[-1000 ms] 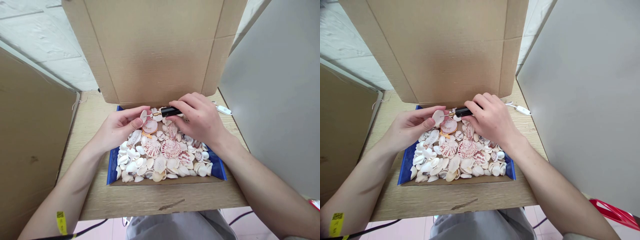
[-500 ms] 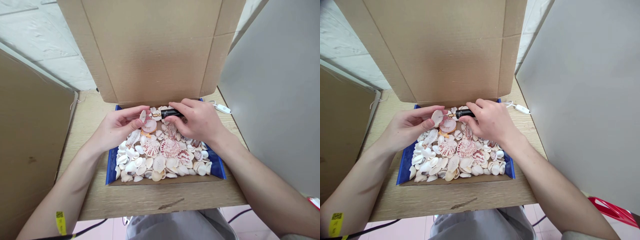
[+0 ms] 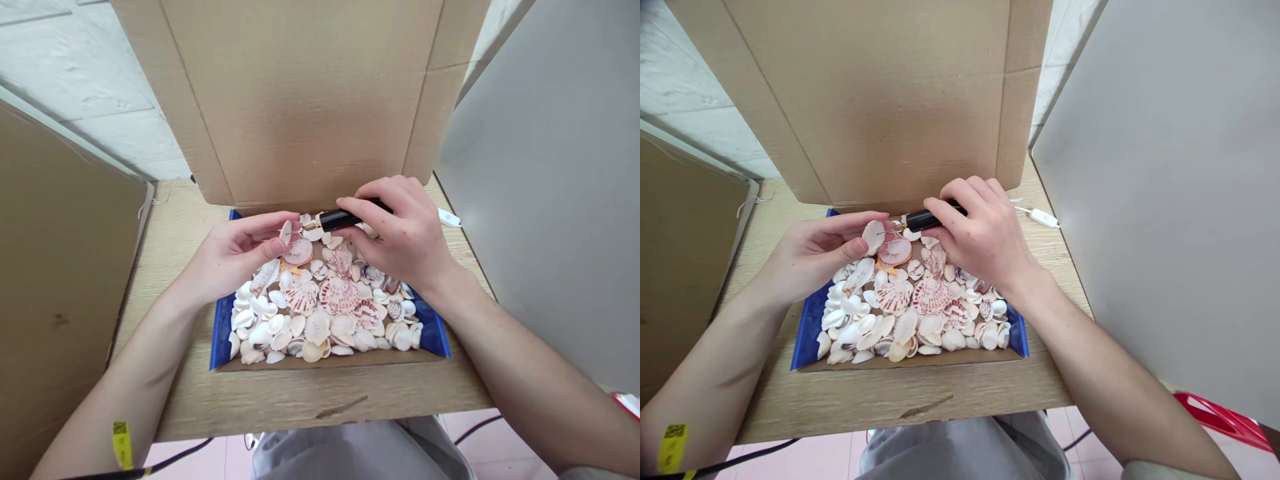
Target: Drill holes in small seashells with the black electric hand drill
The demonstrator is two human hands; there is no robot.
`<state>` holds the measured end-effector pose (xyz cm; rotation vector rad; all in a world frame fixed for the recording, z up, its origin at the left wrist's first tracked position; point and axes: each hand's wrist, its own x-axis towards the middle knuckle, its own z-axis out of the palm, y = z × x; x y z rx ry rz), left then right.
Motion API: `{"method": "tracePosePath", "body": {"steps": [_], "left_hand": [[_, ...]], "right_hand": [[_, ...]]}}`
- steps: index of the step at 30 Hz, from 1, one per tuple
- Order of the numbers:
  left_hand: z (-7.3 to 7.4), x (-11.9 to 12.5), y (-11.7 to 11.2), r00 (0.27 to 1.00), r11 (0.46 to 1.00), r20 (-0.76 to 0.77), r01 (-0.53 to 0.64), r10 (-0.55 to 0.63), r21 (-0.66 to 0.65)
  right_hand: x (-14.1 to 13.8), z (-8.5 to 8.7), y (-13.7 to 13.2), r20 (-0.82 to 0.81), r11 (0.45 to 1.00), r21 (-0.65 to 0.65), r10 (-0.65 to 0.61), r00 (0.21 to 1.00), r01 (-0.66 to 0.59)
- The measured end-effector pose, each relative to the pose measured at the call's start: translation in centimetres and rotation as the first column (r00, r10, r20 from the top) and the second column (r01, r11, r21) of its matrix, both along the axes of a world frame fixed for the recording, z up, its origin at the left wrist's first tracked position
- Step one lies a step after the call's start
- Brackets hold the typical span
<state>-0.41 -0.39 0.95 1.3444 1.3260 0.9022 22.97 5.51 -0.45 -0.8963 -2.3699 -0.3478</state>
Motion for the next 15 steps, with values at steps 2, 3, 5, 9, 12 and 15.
{"method": "tracePosePath", "body": {"steps": [2, 3, 5, 9, 12, 15], "left_hand": [[-0.05, -0.04, 0.02, 1.000, 1.000, 0.002, -0.002, 0.002, 0.005], [-0.09, -0.06, 0.03, 1.000, 1.000, 0.001, -0.005, 0.005, 0.006], [-0.15, -0.11, 0.04, 1.000, 1.000, 0.000, -0.004, 0.004, 0.003], [-0.19, -0.13, 0.08, 1.000, 1.000, -0.002, -0.002, 0.002, 0.016], [-0.17, -0.10, 0.11, 1.000, 0.999, -0.015, -0.012, 0.012, 0.036], [-0.21, -0.11, 0.15, 1.000, 0.999, -0.024, -0.007, 0.008, 0.041]], "right_hand": [[-0.03, 0.10, -0.02, 0.010, 0.999, -0.030, -0.029, 1.000, 0.029], [-0.05, 0.13, -0.02, 0.015, 0.998, -0.042, -0.039, 0.999, 0.040], [-0.08, 0.15, -0.03, 0.015, 0.998, -0.051, -0.048, 0.999, 0.049], [-0.15, -0.02, -0.19, 0.027, 0.987, -0.142, -0.068, 0.997, 0.071], [-0.19, -0.12, -0.47, 0.084, 0.949, -0.291, -0.102, 0.991, 0.122], [-0.21, -0.12, -0.64, 0.110, 0.933, -0.334, -0.105, 0.988, 0.136]]}}
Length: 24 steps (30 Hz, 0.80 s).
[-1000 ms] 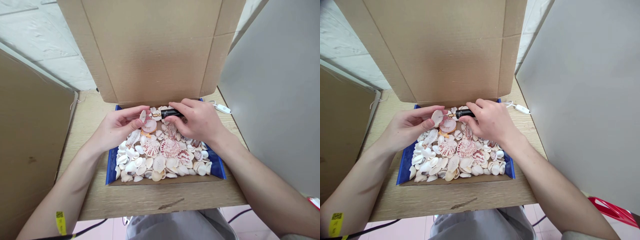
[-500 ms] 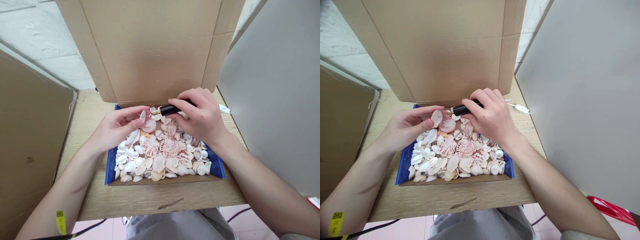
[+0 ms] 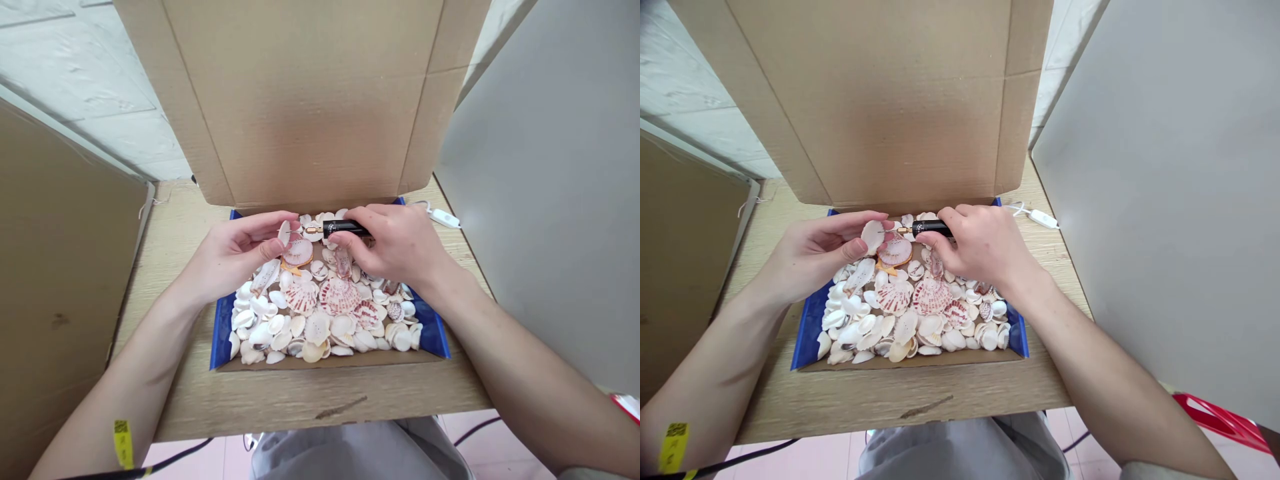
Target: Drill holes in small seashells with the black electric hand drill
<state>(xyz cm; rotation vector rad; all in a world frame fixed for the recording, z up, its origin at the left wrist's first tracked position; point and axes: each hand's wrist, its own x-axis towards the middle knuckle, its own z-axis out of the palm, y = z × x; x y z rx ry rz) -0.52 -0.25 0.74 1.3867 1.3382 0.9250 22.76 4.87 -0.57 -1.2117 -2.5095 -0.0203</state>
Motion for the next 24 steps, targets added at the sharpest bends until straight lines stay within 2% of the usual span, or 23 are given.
{"method": "tracePosePath", "body": {"steps": [9, 21, 24], "left_hand": [[0.01, -0.03, -0.05, 0.999, 1.000, 0.036, 0.010, -0.010, 0.005], [-0.02, -0.15, -0.09, 0.999, 1.000, 0.040, 0.016, -0.016, -0.011], [-0.08, -0.25, -0.08, 0.999, 1.000, 0.038, 0.022, -0.022, 0.000]], "right_hand": [[0.21, 0.14, 0.59, -0.049, 0.970, 0.218, 0.123, 0.991, -0.109], [0.31, 0.40, 0.56, -0.100, 0.961, 0.272, 0.072, 0.992, -0.043], [0.22, 0.29, 0.53, -0.098, 0.975, 0.220, 0.063, 0.993, -0.041]]}}
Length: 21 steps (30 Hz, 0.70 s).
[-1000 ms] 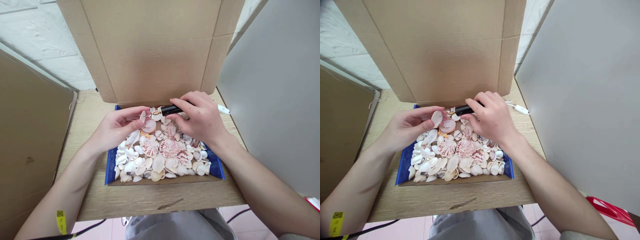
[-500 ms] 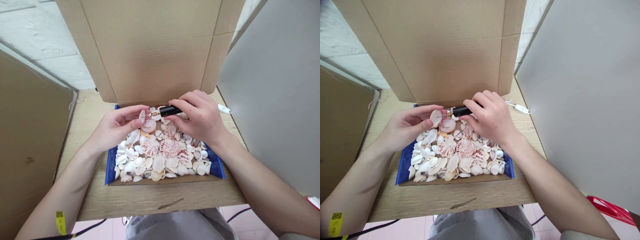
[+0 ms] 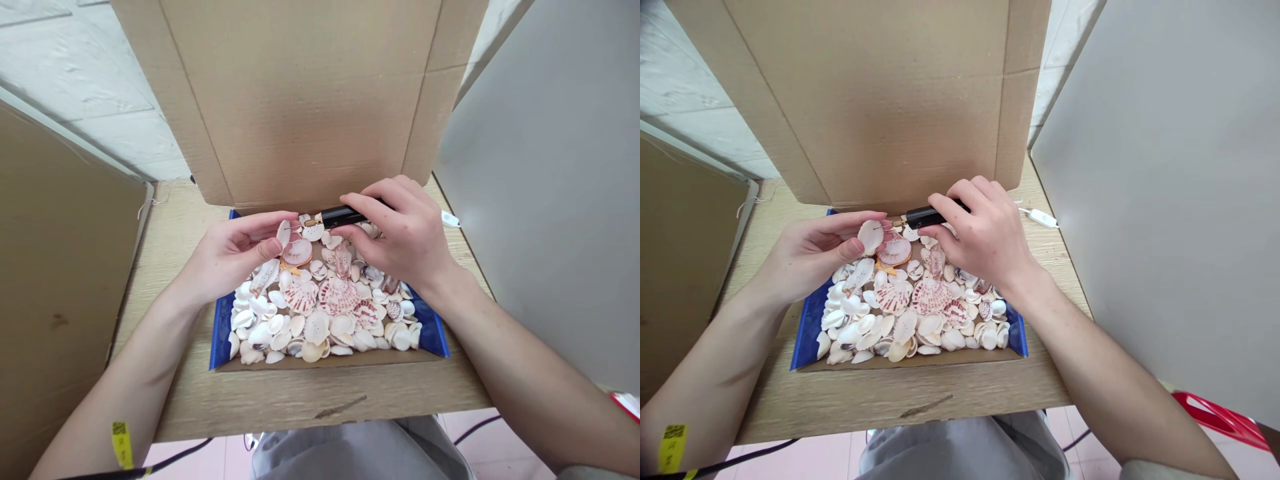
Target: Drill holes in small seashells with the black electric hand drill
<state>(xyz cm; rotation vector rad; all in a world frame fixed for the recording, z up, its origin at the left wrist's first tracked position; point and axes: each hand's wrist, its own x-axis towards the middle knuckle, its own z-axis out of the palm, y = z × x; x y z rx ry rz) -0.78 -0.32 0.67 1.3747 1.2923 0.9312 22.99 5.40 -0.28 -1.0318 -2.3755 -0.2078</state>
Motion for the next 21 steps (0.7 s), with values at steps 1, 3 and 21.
{"method": "tracePosePath", "body": {"steps": [1, 3, 21], "left_hand": [[-0.02, -0.04, 0.01, 1.000, 1.000, -0.001, 0.004, -0.004, 0.009], [-0.05, -0.09, 0.04, 1.000, 1.000, -0.008, 0.009, -0.009, 0.026], [-0.21, -0.11, 0.18, 0.997, 0.999, 0.072, 0.028, -0.029, 0.017]], "right_hand": [[-0.04, -0.07, -0.04, 0.006, 1.000, -0.029, -0.003, 1.000, 0.003], [-0.12, -0.23, -0.14, 0.025, 0.996, -0.086, -0.012, 1.000, 0.014], [0.28, -0.46, 0.28, -0.047, 0.977, 0.203, 0.077, 0.996, -0.066]]}}
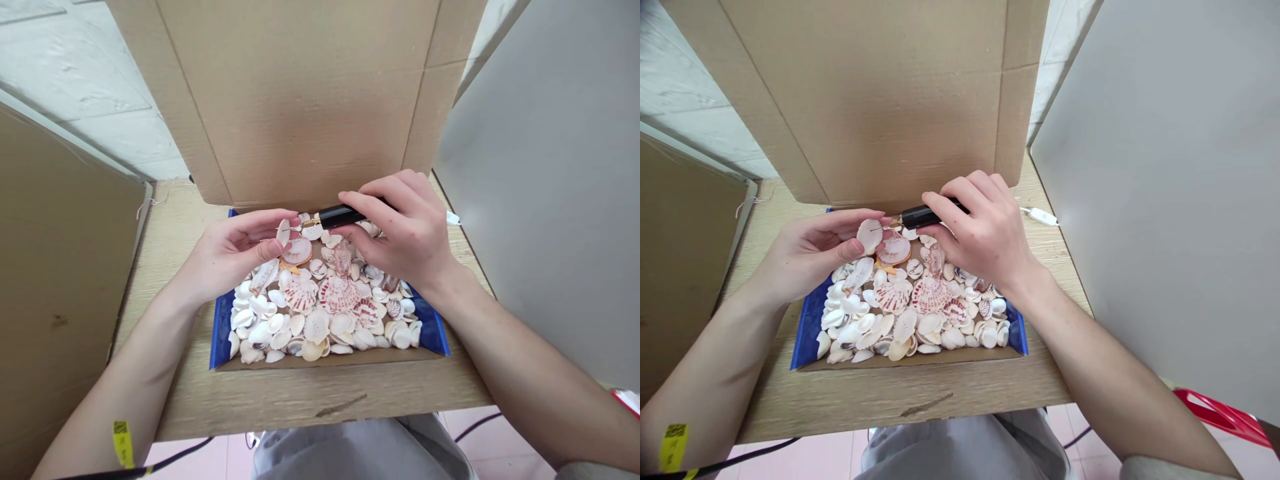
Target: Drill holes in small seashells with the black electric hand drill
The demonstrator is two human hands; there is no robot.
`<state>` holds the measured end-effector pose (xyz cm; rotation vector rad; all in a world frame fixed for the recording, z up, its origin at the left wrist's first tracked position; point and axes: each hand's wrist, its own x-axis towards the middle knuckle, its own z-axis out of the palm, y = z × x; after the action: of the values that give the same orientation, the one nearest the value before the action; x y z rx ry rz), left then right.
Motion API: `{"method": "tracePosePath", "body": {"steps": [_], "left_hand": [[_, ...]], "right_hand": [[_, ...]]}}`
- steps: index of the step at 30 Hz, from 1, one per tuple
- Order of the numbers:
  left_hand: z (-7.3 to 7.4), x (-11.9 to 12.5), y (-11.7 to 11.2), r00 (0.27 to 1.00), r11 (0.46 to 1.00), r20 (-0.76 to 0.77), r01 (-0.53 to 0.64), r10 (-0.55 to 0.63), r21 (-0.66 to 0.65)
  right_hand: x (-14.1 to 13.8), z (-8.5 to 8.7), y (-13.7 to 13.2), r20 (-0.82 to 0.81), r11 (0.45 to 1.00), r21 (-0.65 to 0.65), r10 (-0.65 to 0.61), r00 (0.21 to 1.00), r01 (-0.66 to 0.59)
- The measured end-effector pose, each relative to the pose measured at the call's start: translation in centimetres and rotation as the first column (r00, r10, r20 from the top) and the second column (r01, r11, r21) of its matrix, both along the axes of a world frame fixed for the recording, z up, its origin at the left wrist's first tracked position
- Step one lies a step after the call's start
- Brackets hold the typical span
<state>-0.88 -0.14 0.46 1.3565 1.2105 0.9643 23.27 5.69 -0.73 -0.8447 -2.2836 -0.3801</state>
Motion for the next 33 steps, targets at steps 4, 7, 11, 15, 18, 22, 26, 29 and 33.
{"method": "tracePosePath", "body": {"steps": [4, 7, 11, 15, 18, 22, 26, 29, 33], "left_hand": [[0.22, 0.03, 0.00, 1.000, 1.000, -0.024, 0.002, -0.002, 0.000], [0.24, 0.08, -0.03, 1.000, 1.000, -0.027, -0.003, 0.003, 0.007], [0.05, 0.07, 0.03, 1.000, 1.000, -0.026, -0.013, 0.014, 0.010], [0.01, 0.05, 0.06, 0.999, 0.999, -0.041, -0.021, 0.022, 0.024], [0.07, 0.04, 0.01, 0.999, 0.999, -0.036, -0.013, 0.014, 0.032], [0.09, 0.00, 0.00, 1.000, 1.000, -0.019, 0.002, -0.002, 0.014], [0.02, -0.04, 0.04, 1.000, 1.000, 0.000, 0.013, -0.013, 0.007], [0.09, -0.01, 0.01, 1.000, 1.000, -0.003, 0.015, -0.015, 0.002], [0.36, 0.04, -0.09, 1.000, 1.000, -0.023, 0.018, -0.019, -0.026]], "right_hand": [[0.05, 0.09, 0.01, -0.017, 1.000, 0.019, 0.020, 1.000, -0.019], [-0.05, 0.08, 0.02, -0.010, 1.000, -0.013, 0.020, 1.000, -0.020], [-0.25, -0.07, -0.16, 0.024, 0.987, -0.161, -0.007, 1.000, 0.011], [-0.40, -0.12, -0.42, 0.088, 0.949, -0.310, -0.037, 0.995, 0.063], [-0.43, -0.03, -0.40, 0.072, 0.958, -0.282, -0.039, 0.997, 0.058], [-0.23, -0.01, -0.07, 0.006, 0.981, -0.194, 0.001, 1.000, 0.000], [0.14, -0.16, 0.16, -0.019, 0.992, -0.120, 0.028, 0.999, -0.030], [0.23, -0.11, 0.07, -0.026, 0.998, -0.061, 0.030, 0.999, -0.031], [0.00, 0.22, -0.24, -0.048, 1.000, -0.005, -0.014, 0.999, 0.014]]}}
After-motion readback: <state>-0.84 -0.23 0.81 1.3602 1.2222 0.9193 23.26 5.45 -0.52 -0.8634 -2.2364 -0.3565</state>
